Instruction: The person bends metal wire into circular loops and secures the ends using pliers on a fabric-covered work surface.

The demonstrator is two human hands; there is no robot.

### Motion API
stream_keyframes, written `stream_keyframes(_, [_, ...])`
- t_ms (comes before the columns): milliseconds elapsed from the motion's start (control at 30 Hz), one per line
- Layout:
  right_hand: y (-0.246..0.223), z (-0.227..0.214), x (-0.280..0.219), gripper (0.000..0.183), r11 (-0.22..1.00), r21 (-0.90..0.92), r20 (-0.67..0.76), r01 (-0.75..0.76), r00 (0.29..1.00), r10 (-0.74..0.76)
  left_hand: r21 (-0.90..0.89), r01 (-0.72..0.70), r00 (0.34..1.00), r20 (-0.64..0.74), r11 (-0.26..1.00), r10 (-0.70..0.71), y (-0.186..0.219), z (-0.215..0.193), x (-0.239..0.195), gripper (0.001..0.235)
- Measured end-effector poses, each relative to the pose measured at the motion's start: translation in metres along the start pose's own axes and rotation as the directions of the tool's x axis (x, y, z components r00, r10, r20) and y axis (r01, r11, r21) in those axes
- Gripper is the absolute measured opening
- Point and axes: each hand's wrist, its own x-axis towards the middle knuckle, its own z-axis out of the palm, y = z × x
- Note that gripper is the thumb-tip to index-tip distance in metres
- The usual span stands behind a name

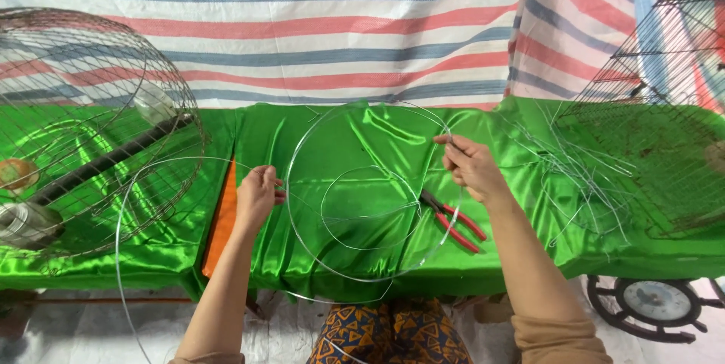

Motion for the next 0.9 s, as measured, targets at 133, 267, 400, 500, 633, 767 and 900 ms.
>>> stream_keyframes(133, [0.010,-0.037,-0.005,0.031,1.000,0.028,-0.021,0.014,1.000,-0.013,0.218,-0.026,0.991,0.134,0.976,-0.003,0.006,0.014,-0.004,0.067])
stream_keyframes(267, [0.009,-0.060,-0.023,0.030,0.997,0.062,-0.079,0.045,0.996,-0.040,0.702,-0.213,0.932,0.355,0.679,-0.074,0.008,0.010,-0.030,0.061])
stream_keyframes(400, [0.003,-0.070,-0.055,0.029,0.985,0.171,-0.101,0.028,0.995,-0.011,0.574,0.082,0.879,0.343,0.815,-0.330,0.053,0.016,-0.079,0.044])
stream_keyframes(500, [0.015,-0.095,-0.066,0.034,0.948,0.305,0.122,-0.089,0.991,0.054,0.377,0.109,0.865,0.419,0.920,-0.275,0.094,0.029,-0.104,0.051])
stream_keyframes(633, [0.010,-0.095,-0.091,0.035,0.924,0.359,0.211,-0.136,0.976,0.061,0.523,-0.027,0.870,0.431,0.852,-0.237,0.106,0.057,-0.119,0.051])
stream_keyframes(767, [0.011,-0.096,-0.108,0.036,0.888,0.378,0.373,-0.261,0.921,0.112,0.421,-0.564,0.820,0.381,0.710,0.426,0.105,0.088,-0.125,0.042])
stream_keyframes(900, [0.015,-0.084,-0.119,0.035,0.869,0.404,0.364,-0.286,0.922,0.134,0.263,-0.715,0.692,0.400,0.648,0.601,0.138,0.115,-0.144,0.056])
